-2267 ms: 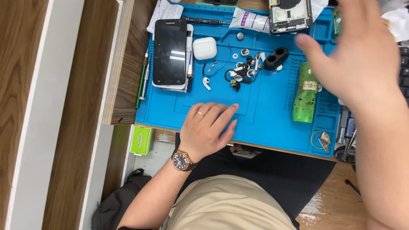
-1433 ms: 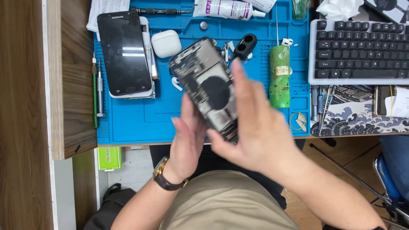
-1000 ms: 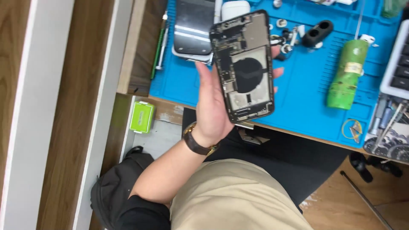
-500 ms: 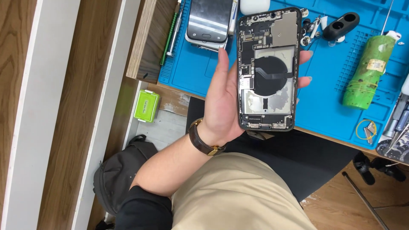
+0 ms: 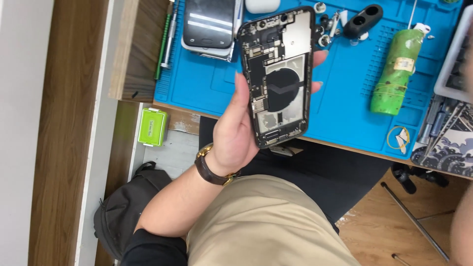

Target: The person uses a green laser pointer to inspect the interior of a disassembled smartphone, then wipes the internal components with a white tissue. The person handles the phone and tissue while seated at a workbench with tools and parts visible.

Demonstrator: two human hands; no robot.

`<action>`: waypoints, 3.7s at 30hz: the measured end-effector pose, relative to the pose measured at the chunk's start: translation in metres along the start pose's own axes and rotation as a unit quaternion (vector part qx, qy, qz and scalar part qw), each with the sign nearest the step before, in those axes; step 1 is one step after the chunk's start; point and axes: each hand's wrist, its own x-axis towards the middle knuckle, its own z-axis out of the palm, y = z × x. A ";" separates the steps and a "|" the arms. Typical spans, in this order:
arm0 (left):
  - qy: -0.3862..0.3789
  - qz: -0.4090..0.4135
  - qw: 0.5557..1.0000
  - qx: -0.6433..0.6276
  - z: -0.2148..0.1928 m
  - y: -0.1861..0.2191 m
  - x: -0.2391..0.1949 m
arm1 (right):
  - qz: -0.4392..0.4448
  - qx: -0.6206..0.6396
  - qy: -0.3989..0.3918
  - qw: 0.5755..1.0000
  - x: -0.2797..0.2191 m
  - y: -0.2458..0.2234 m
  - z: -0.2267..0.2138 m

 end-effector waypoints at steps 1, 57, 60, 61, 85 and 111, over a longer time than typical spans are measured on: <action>-0.016 0.003 1.000 0.020 -0.001 0.002 -0.001 | 0.013 0.003 -0.003 1.000 -0.011 -0.084 -0.011; 0.014 0.223 0.416 0.882 -0.103 -0.008 -0.034 | -0.012 -0.051 -0.260 0.964 -0.127 -0.245 -0.064; 0.019 0.236 0.405 0.883 -0.104 -0.011 -0.031 | 0.014 0.033 -0.231 0.972 -0.131 -0.238 -0.066; 0.026 0.242 0.392 0.887 -0.105 -0.012 -0.032 | 0.014 0.127 -0.211 0.969 -0.133 -0.234 -0.064; 0.052 0.276 0.369 0.886 -0.115 -0.022 -0.028 | -0.067 -0.213 -0.328 0.918 -0.122 -0.217 -0.057; 0.059 0.311 0.365 0.876 -0.112 -0.016 -0.020 | 0.009 -0.219 -0.332 0.917 -0.122 -0.233 -0.053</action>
